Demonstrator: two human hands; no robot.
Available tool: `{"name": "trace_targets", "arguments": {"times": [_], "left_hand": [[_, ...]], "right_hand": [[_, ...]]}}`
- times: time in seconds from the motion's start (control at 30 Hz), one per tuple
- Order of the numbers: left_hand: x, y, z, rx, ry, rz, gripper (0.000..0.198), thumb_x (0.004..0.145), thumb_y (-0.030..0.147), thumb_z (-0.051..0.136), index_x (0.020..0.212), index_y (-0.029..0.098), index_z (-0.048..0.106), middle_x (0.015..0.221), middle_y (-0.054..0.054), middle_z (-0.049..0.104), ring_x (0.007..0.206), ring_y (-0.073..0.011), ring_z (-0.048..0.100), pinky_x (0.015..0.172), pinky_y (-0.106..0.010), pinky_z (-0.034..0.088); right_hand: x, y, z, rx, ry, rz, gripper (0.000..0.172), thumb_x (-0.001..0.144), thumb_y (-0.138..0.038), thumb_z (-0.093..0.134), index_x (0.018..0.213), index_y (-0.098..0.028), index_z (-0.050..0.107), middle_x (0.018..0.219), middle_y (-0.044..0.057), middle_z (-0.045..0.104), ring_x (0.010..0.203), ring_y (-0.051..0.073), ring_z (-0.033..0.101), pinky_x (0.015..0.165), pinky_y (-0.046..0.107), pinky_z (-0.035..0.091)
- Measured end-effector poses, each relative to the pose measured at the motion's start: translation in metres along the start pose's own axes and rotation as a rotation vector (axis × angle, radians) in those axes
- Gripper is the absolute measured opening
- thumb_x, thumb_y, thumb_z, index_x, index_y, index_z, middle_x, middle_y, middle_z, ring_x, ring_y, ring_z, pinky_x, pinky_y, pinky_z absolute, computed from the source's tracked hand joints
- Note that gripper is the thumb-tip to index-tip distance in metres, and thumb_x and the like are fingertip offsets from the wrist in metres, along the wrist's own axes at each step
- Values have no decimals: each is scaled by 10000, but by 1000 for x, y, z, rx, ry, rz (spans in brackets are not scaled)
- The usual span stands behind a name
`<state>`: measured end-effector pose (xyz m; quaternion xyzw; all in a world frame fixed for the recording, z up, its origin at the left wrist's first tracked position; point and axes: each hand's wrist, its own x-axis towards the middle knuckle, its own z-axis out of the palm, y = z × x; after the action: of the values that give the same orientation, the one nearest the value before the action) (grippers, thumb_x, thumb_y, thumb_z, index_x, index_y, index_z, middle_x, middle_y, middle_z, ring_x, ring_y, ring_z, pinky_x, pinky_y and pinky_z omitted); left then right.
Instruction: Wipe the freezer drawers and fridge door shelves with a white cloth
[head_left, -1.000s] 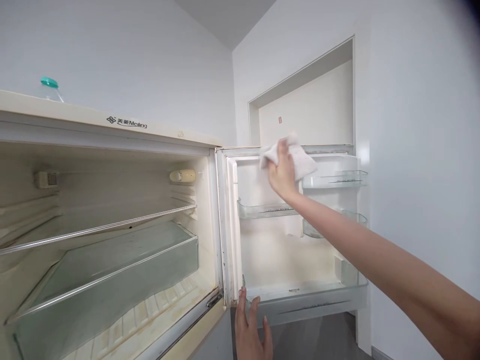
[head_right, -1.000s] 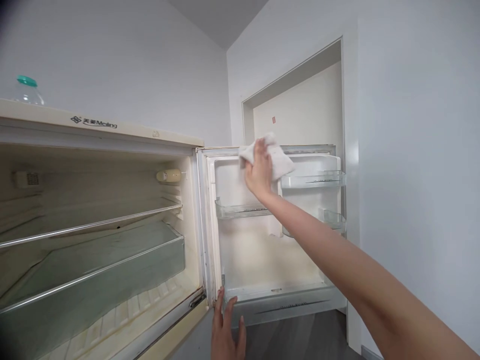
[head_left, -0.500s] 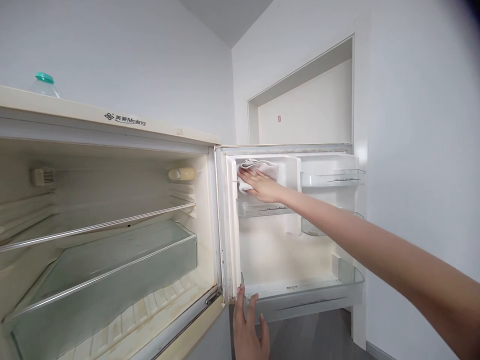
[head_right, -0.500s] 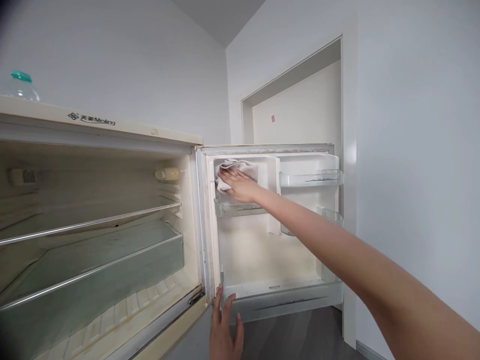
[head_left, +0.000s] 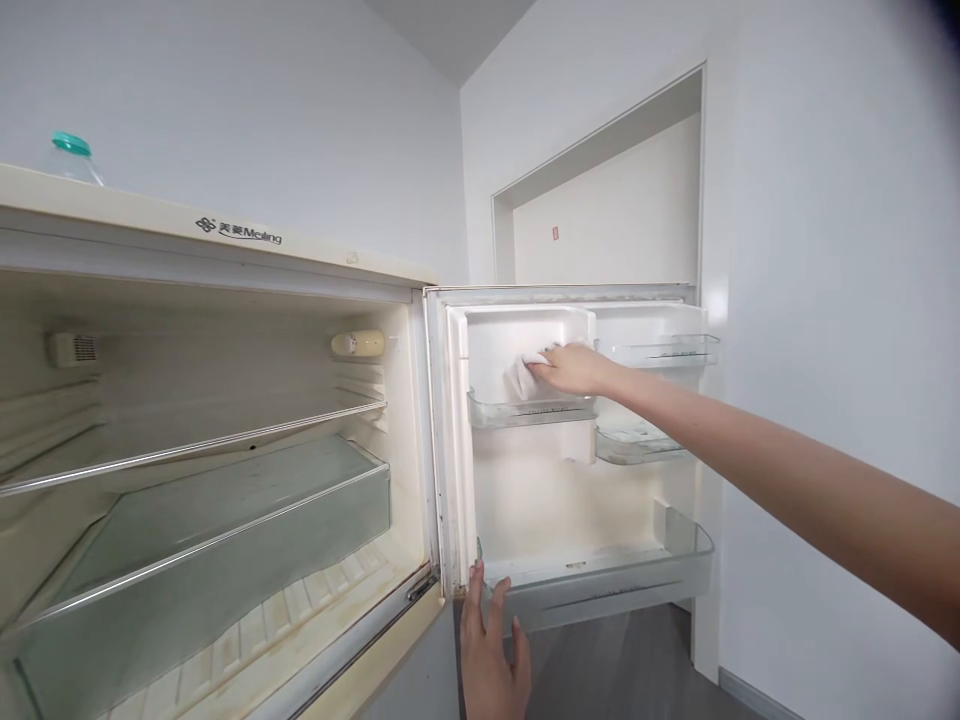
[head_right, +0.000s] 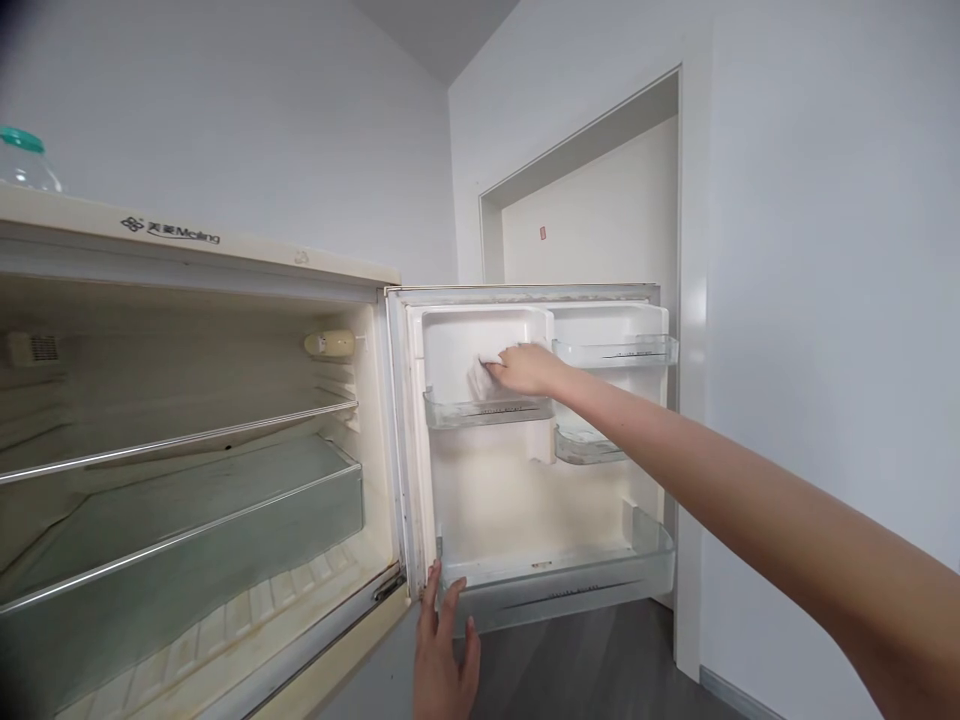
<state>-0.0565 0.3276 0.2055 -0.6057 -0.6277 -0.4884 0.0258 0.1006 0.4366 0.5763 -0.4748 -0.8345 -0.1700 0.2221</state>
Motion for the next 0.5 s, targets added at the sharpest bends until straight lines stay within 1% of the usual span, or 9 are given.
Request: {"name": "trace_targets", "arguments": {"times": [0.03, 0.1, 0.2, 0.3, 0.43, 0.5], "left_hand": [[0, -1, 1, 2, 11, 15, 393, 871, 261, 361, 1235, 311, 503, 1508, -91, 376, 1404, -262, 325, 1034, -518, 471], [-1, -4, 4, 10, 35, 42, 388, 869, 283, 386, 1240, 312, 494, 1511, -90, 369, 1412, -252, 310, 1057, -516, 453], [-2, -8, 9, 24, 58, 50, 389, 863, 314, 411, 1246, 320, 485, 1518, -85, 356, 1420, -245, 292, 1071, -510, 441], [-2, -8, 10, 29, 51, 25, 377, 869, 328, 399, 1234, 323, 493, 1522, -88, 345, 1423, -246, 287, 1071, -506, 441], [-2, -7, 10, 22, 30, 9, 376, 875, 339, 384, 1236, 320, 487, 1532, -96, 317, 1434, -255, 258, 1067, -509, 441], [-1, -6, 9, 19, 23, -1, 376, 875, 346, 382, 1236, 324, 484, 1533, -92, 313, 1436, -258, 252, 1062, -511, 445]], "right_hand": [[-2, -4, 0, 36, -38, 24, 417, 893, -446, 374, 860, -152, 669, 1034, 177, 667, 1031, 348, 586, 926, 485, 387], [-5, -11, -1, 137, -115, 85, 406, 868, -485, 419, 684, -181, 614, 934, 164, 672, 968, 342, 600, 861, 453, 419], [-7, -25, -2, 289, -198, 154, 441, 849, -516, 447, 528, -214, 478, 743, 131, 638, 853, 320, 611, 767, 410, 432], [-6, -42, -3, 422, -214, 169, 471, 856, -494, 449, 473, -224, 402, 592, 85, 563, 730, 274, 593, 710, 374, 415], [-4, -67, -4, 602, -218, 100, 456, 831, -483, 507, 472, -214, 426, 528, 45, 502, 576, 202, 515, 613, 329, 370], [-6, -73, -5, 630, -232, 61, 449, 828, -472, 521, 472, -210, 440, 503, 33, 475, 535, 176, 471, 582, 314, 346]]}}
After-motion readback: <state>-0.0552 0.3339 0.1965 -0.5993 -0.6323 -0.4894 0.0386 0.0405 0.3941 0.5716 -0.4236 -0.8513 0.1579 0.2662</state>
